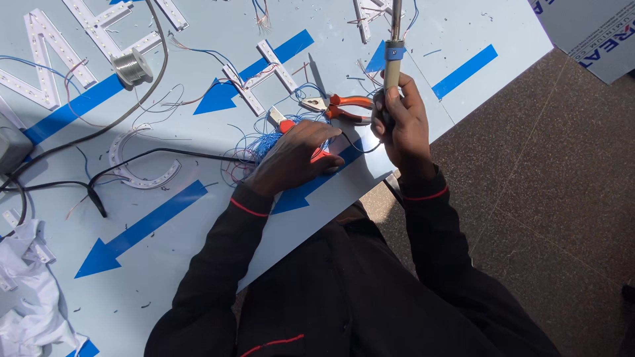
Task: The person solders wires to LED strips on a workbench. They use a soldering iron and solder wire to connect the wires, then use pliers to cut excess wire and a utility knife to strip insulation.
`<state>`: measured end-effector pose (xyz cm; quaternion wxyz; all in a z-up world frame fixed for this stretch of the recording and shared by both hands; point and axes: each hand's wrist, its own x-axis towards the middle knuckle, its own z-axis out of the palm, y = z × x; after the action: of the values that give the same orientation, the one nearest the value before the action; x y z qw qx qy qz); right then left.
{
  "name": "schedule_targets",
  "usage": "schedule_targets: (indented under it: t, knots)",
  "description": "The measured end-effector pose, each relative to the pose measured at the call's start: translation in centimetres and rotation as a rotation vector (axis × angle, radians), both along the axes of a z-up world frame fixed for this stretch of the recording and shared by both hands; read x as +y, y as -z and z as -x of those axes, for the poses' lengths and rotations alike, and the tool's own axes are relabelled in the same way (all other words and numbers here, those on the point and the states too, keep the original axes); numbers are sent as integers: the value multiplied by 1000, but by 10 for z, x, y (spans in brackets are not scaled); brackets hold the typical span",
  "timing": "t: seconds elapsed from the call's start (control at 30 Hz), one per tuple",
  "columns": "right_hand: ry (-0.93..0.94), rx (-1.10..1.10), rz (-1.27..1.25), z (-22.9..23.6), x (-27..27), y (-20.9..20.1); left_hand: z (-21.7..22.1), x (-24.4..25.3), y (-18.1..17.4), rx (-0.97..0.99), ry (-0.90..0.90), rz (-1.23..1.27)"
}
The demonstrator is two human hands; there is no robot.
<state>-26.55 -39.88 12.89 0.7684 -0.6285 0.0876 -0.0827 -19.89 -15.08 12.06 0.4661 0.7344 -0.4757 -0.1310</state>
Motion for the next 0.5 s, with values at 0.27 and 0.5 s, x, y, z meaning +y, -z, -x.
schedule_targets:
  t: [0.27,0.5]
  knots:
    - [51,-98,-75,-17,2,-84,6,30,7,392,185,-30]
    - [-11,-86,-42,-40,6,-99,9,96,-37,501,38,-416]
